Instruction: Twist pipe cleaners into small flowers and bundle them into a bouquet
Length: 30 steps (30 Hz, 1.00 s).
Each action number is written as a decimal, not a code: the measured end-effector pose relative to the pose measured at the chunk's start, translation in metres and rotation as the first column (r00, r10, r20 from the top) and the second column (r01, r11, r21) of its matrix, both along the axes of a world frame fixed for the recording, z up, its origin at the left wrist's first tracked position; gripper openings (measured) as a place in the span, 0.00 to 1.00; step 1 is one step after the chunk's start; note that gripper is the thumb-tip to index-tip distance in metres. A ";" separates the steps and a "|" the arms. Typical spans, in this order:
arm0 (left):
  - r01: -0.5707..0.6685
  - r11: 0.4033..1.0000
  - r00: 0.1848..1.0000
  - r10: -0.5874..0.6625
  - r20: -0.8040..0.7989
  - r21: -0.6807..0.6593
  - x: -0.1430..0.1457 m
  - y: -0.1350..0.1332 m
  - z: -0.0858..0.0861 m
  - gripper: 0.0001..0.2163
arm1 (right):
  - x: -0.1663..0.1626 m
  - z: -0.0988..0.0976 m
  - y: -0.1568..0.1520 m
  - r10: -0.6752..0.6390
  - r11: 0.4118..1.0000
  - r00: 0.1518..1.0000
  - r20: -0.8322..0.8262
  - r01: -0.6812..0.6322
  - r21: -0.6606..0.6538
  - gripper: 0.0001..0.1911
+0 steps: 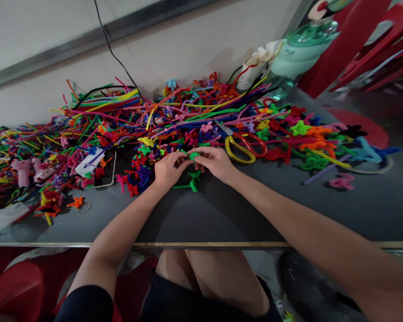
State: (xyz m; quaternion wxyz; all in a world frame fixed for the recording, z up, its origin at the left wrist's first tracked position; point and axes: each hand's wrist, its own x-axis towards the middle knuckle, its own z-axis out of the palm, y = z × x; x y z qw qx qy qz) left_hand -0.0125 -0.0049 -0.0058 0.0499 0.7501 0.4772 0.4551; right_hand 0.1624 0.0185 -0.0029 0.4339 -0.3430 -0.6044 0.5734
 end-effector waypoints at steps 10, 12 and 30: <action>0.020 0.977 0.991 0.009 0.134 -0.213 0.007 -0.003 0.002 0.12 | -0.001 -0.004 -0.003 -0.238 0.953 0.969 0.066 0.220 0.210 0.13; 0.033 0.957 0.980 0.026 0.197 -0.288 0.007 -0.002 0.002 0.12 | -0.001 -0.003 -0.005 -0.283 0.925 0.954 0.102 0.244 0.290 0.12; 0.175 0.891 0.887 0.042 0.460 -0.419 0.019 -0.012 0.005 0.13 | -0.011 -0.002 -0.012 -0.462 0.815 0.884 0.067 0.394 0.426 0.09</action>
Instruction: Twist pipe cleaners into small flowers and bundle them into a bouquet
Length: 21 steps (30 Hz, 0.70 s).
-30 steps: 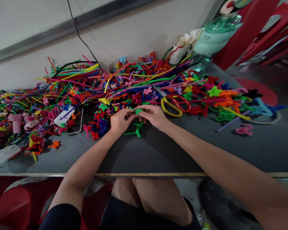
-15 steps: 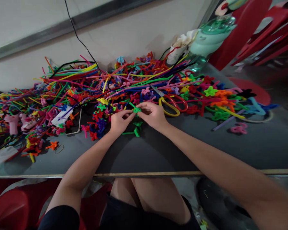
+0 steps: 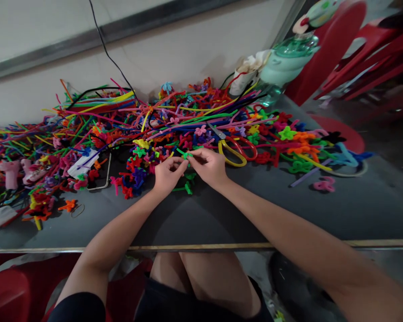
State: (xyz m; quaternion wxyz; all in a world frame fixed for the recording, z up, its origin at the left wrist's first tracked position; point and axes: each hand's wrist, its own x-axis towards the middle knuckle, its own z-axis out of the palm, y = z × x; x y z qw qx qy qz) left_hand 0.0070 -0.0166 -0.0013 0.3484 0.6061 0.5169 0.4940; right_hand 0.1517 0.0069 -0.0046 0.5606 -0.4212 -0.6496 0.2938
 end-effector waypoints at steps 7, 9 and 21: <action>-0.057 0.997 0.998 0.058 0.020 -0.047 0.000 0.001 0.000 0.17 | 0.002 -0.006 0.009 0.229 0.930 0.954 -0.192 -0.273 -0.246 0.15; -0.064 0.997 0.998 0.063 -0.015 -0.049 0.000 0.002 -0.001 0.17 | 0.002 -0.008 0.012 0.241 0.915 0.945 -0.220 -0.297 -0.274 0.16; -0.107 0.994 0.989 0.109 -0.099 0.020 -0.001 0.005 -0.002 0.13 | -0.001 -0.004 0.011 0.148 0.940 0.968 -0.202 -0.201 -0.274 0.17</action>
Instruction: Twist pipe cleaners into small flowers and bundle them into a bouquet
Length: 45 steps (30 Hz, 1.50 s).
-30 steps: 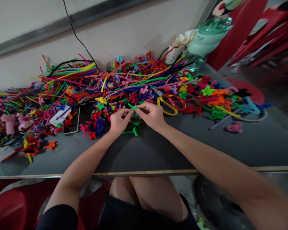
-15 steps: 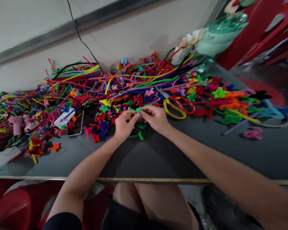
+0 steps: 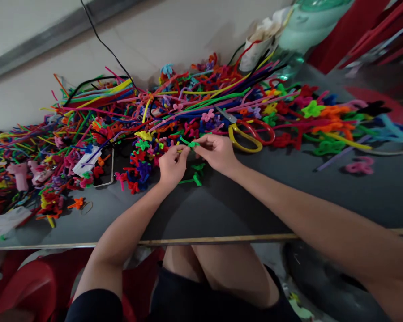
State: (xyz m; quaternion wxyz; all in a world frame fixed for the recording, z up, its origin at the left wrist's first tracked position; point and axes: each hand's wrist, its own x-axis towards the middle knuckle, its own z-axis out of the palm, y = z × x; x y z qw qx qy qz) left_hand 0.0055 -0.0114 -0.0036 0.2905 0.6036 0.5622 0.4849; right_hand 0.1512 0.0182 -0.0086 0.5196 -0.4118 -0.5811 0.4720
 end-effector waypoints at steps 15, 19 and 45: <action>-0.010 0.998 1.000 0.009 -0.017 -0.065 -0.001 -0.002 0.007 0.12 | 0.001 0.003 -0.009 -0.177 0.958 0.968 0.180 0.127 0.258 0.04; 0.001 0.997 0.999 -0.003 -0.035 -0.072 0.000 -0.001 0.006 0.12 | 0.001 0.005 -0.011 -0.208 0.947 0.959 0.191 0.149 0.284 0.03; 0.138 0.989 0.990 -0.137 -0.012 0.053 -0.005 -0.001 0.003 0.16 | 0.006 0.002 0.003 0.128 0.992 0.991 -0.043 -0.129 -0.015 0.18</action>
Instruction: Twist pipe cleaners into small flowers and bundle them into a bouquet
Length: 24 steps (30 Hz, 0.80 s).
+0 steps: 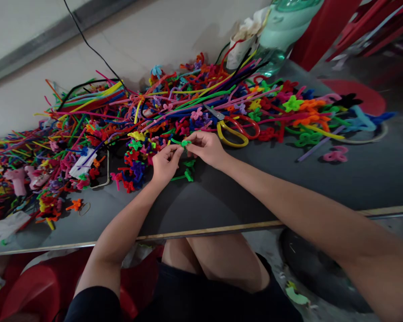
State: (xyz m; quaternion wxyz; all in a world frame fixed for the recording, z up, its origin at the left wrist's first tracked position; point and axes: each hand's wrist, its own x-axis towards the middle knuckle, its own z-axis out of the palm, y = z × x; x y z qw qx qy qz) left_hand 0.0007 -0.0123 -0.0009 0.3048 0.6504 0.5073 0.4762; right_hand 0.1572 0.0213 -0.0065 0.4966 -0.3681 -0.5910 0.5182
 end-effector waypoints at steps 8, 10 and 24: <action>-0.123 0.957 0.923 0.208 -0.323 0.263 -0.003 -0.002 0.001 0.12 | 0.001 0.003 -0.013 -0.313 0.918 0.914 0.257 0.222 0.327 0.05; -0.110 0.952 0.906 0.214 -0.364 0.286 -0.003 -0.002 0.000 0.12 | 0.001 0.004 -0.015 -0.343 0.900 0.888 0.306 0.217 0.378 0.04; -0.057 0.983 0.878 0.134 -0.460 0.176 -0.004 0.001 0.004 0.09 | -0.001 0.002 -0.017 -0.413 0.851 0.804 0.427 0.174 0.496 0.07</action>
